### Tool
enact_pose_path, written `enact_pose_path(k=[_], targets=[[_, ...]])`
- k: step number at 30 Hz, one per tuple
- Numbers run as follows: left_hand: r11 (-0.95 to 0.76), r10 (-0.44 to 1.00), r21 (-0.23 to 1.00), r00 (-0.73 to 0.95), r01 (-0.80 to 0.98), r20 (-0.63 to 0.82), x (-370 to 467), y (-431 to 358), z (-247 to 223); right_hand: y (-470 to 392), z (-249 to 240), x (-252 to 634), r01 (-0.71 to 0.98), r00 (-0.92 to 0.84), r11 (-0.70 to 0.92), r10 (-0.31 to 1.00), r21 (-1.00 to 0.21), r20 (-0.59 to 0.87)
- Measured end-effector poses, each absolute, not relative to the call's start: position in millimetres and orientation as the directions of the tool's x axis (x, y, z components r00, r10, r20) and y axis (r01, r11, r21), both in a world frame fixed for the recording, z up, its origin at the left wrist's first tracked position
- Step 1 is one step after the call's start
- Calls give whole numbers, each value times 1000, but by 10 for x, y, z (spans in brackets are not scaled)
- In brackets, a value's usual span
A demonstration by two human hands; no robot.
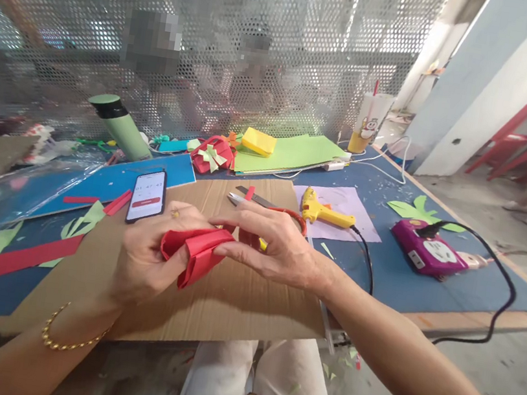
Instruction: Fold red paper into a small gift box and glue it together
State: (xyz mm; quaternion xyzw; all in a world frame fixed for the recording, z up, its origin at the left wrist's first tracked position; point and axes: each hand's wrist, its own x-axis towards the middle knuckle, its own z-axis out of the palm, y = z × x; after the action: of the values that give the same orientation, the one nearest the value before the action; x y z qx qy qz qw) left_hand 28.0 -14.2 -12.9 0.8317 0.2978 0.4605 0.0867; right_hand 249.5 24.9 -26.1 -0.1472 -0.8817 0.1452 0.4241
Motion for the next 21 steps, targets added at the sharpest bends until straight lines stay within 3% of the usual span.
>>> enact_pose_path(k=[5, 9, 13, 21], targets=[[-662, 744, 611, 281, 434, 606, 277, -142, -121, 235, -264, 2512, 143, -551, 925, 371, -353, 747], [-497, 866, 752, 186, 433, 465, 267, -120, -96, 232, -291, 2512, 220, -544, 956, 284, -193, 789], [-460, 887, 797, 158, 392, 434, 248, -83, -73, 244, -344, 2474, 239, -593, 966, 229, -103, 772], [-388, 921, 853, 159, 350, 354, 248, -78, -85, 233, -327, 2459, 257, -561, 962, 227, -93, 796]])
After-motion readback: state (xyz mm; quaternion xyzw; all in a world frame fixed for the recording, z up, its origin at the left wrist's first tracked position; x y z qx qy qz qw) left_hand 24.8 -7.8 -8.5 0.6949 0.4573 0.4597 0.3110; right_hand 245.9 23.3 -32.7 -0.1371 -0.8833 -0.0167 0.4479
